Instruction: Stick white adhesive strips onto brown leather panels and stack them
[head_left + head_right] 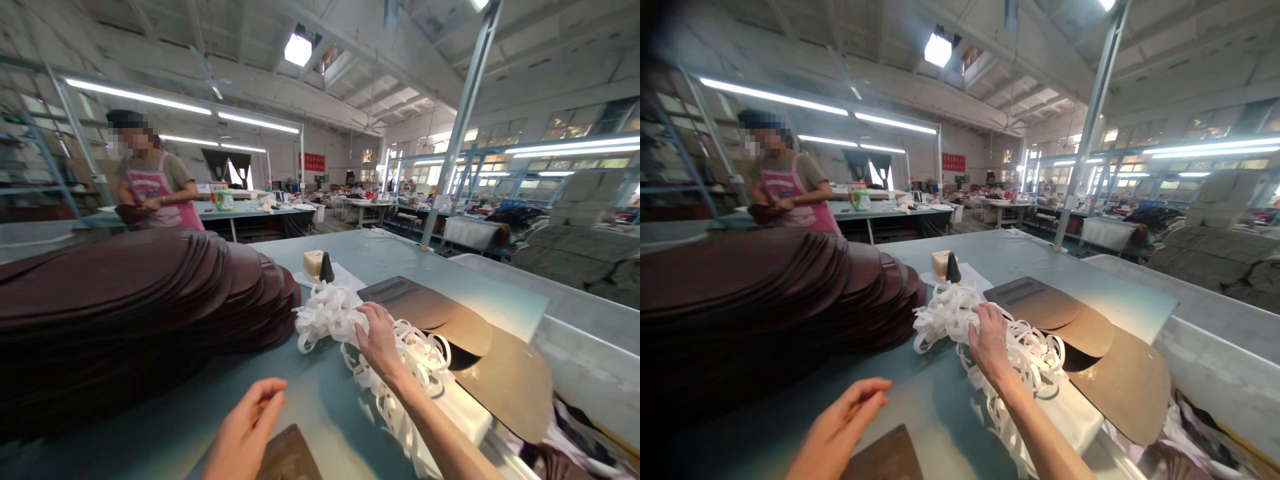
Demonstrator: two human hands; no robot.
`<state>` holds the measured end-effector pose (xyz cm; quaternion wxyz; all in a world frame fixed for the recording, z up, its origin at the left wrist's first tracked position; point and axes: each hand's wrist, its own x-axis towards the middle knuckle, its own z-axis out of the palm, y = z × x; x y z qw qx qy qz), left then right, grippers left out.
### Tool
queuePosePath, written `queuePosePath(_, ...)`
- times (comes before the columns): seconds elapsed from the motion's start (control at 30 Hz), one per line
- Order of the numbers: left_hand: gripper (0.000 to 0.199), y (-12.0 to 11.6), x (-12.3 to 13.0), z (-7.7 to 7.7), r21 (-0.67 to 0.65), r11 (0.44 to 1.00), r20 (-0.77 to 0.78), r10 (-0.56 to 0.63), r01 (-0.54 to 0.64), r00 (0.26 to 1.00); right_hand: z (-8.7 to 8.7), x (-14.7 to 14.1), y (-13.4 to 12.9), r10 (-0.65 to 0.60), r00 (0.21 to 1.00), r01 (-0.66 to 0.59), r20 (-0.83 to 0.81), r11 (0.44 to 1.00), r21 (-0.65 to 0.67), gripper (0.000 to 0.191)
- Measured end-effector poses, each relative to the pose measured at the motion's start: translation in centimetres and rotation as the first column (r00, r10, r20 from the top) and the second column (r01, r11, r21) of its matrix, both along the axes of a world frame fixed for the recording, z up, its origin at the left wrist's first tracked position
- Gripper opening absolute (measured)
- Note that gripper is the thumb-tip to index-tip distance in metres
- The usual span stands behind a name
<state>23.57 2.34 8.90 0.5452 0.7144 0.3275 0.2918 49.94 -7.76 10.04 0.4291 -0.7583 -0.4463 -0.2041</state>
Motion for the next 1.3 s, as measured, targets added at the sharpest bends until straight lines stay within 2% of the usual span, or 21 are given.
queuePosePath(0.03,0.036,-0.1,3.3,0.5,-0.062,0.995,0.059,-0.072,0.076,0.996,-0.3,-0.1,0.1,0.002,1.000,-0.002,0.012,1.000,-0.008,0.032)
queuePosePath(0.07,0.032,-0.3,6.7,1.0,-0.160,0.981,0.117,-0.093,0.111,0.989,-0.5,-0.3,0.1,0.004,1.000,-0.004,0.027,1.000,-0.015,0.034)
queuePosePath(0.13,0.035,-0.4,13.0,1.8,-0.397,0.913,0.229,0.001,0.093,0.973,-0.8,-0.7,0.2,0.007,0.998,-0.005,0.070,0.999,-0.033,0.038)
queuePosePath(0.2,0.039,-0.3,17.9,2.1,-0.493,0.866,0.253,0.057,0.078,0.966,-0.9,-1.1,0.3,0.017,0.992,-0.008,0.124,0.997,-0.075,0.043)
queuePosePath(0.27,0.032,0.0,20.7,1.8,-0.554,0.829,0.268,0.087,0.080,0.959,-1.0,-1.3,0.4,0.034,0.987,-0.009,0.160,0.988,-0.155,0.052)
queuePosePath(0.37,0.015,0.6,21.5,1.0,-0.607,0.779,0.341,0.076,0.158,0.937,-1.9,-0.9,0.7,0.049,0.986,0.004,0.161,0.950,-0.314,0.071)
queuePosePath(0.43,0.014,1.2,20.0,0.5,-0.626,0.751,0.384,0.063,0.210,0.921,-3.2,-0.1,0.8,0.032,0.986,0.039,0.165,0.911,-0.411,0.077)
queuePosePath(0.53,0.020,2.3,15.9,0.5,-0.661,0.712,0.410,0.079,0.236,0.909,-5.2,1.7,1.0,-0.041,0.978,0.145,0.204,0.835,-0.531,0.071)
queuePosePath(0.63,0.025,3.5,10.6,1.1,-0.611,0.729,0.440,-0.013,0.310,0.898,-6.1,3.4,1.4,-0.097,0.969,0.218,0.228,0.772,-0.597,0.067)
queuePosePath(0.73,0.027,4.2,5.5,1.1,-0.515,0.801,0.373,-0.113,0.306,0.921,-5.5,3.9,1.7,-0.070,0.970,0.204,0.233,0.754,-0.625,0.064)
queuePosePath(0.8,0.026,3.9,2.6,0.7,-0.481,0.837,0.302,-0.119,0.259,0.946,-5.0,3.7,1.8,-0.040,0.972,0.184,0.232,0.742,-0.645,0.061)
queuePosePath(0.9,0.025,2.9,-0.8,0.0,-0.486,0.837,0.302,-0.110,0.252,0.947,-4.4,3.5,2.0,-0.034,0.977,0.168,0.209,0.726,-0.666,0.055)
queuePosePath(0.97,0.025,2.3,-2.8,-0.4,-0.519,0.821,0.344,-0.054,0.238,0.937,-4.0,3.7,2.2,-0.042,0.981,0.161,0.189,0.721,-0.674,0.054)
queuePosePath(1.07,0.027,1.4,-5.4,-0.9,-0.483,0.866,0.260,-0.001,0.131,0.966,-2.4,3.4,2.4,-0.054,0.983,0.158,0.175,0.739,-0.655,0.054)
queuePosePath(1.13,0.033,0.7,-6.6,-1.2,-0.401,0.914,0.122,-0.014,0.062,0.992,-0.7,1.7,2.3,-0.075,0.979,0.177,0.189,0.774,-0.608,0.055)
queuePosePath(1.2,0.037,-0.3,-7.2,-1.2,-0.321,0.946,0.004,-0.047,0.046,0.999,0.9,-1.9,2.0,-0.089,0.972,0.196,0.219,0.821,-0.537,0.054)
queuePosePath(1.27,0.036,-1.4,-7.3,-0.7,-0.245,0.966,-0.050,-0.091,0.076,0.995,2.1,-6.9,1.6,0.047,0.969,0.077,0.242,0.875,-0.478,0.048)
queuePosePath(1.3,0.035,-1.9,-7.4,-0.2,-0.211,0.971,-0.055,-0.122,0.108,0.991,2.4,-9.5,1.4,0.250,0.937,-0.120,0.243,0.886,-0.448,0.042)
